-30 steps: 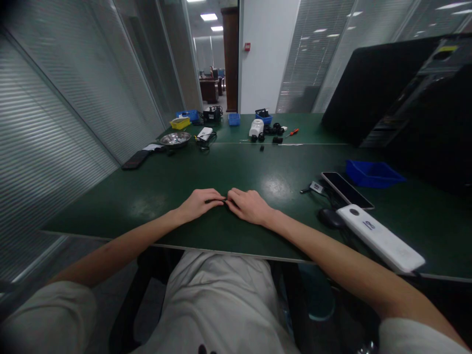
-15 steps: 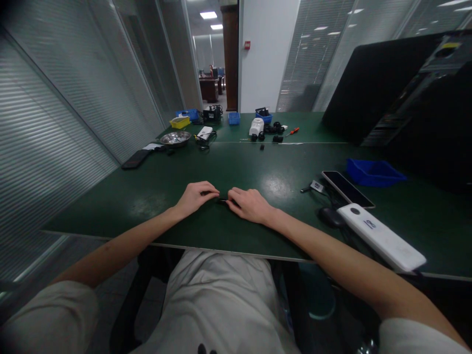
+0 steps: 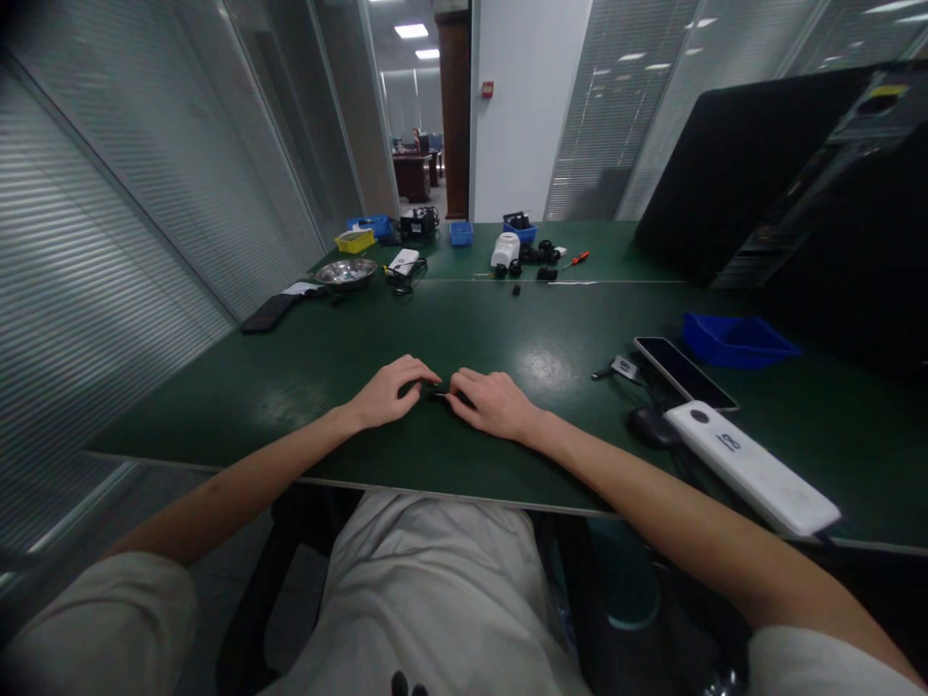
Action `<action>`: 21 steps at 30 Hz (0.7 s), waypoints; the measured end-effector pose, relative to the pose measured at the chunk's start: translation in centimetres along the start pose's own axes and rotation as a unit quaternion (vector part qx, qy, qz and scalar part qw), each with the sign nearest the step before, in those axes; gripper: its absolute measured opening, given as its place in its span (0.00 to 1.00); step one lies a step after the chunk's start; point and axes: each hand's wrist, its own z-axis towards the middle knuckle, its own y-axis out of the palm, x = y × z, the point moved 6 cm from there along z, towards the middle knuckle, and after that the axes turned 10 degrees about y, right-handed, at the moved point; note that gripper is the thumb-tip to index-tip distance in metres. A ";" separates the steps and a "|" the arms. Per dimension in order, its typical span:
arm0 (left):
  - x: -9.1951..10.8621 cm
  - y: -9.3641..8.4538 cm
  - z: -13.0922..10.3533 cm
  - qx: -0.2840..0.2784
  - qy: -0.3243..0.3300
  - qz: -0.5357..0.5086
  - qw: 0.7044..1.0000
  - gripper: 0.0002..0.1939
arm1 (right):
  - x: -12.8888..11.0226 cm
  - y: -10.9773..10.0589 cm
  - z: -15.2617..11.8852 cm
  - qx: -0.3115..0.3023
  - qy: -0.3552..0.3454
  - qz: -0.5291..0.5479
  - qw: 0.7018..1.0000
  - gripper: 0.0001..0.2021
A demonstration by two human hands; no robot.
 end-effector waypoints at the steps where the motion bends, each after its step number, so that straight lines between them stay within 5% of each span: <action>1: 0.3 0.1 0.1 -0.015 0.011 -0.007 1.000 0.15 | 0.0 0.0 0.0 0.001 -0.002 0.004 1.000 0.12; 5: 0.9 0.6 0.3 -0.054 0.030 -0.011 0.998 0.12 | 0.1 -0.1 -0.1 0.001 -0.003 0.009 1.000 0.12; 14: 0.8 0.0 0.3 -0.017 0.009 0.008 1.000 0.09 | 0.1 -0.1 0.0 0.004 -0.001 0.004 1.000 0.12; 21: 1.1 0.3 0.3 -0.044 0.019 -0.001 0.999 0.13 | 0.1 -0.1 -0.1 0.002 -0.002 0.009 1.000 0.11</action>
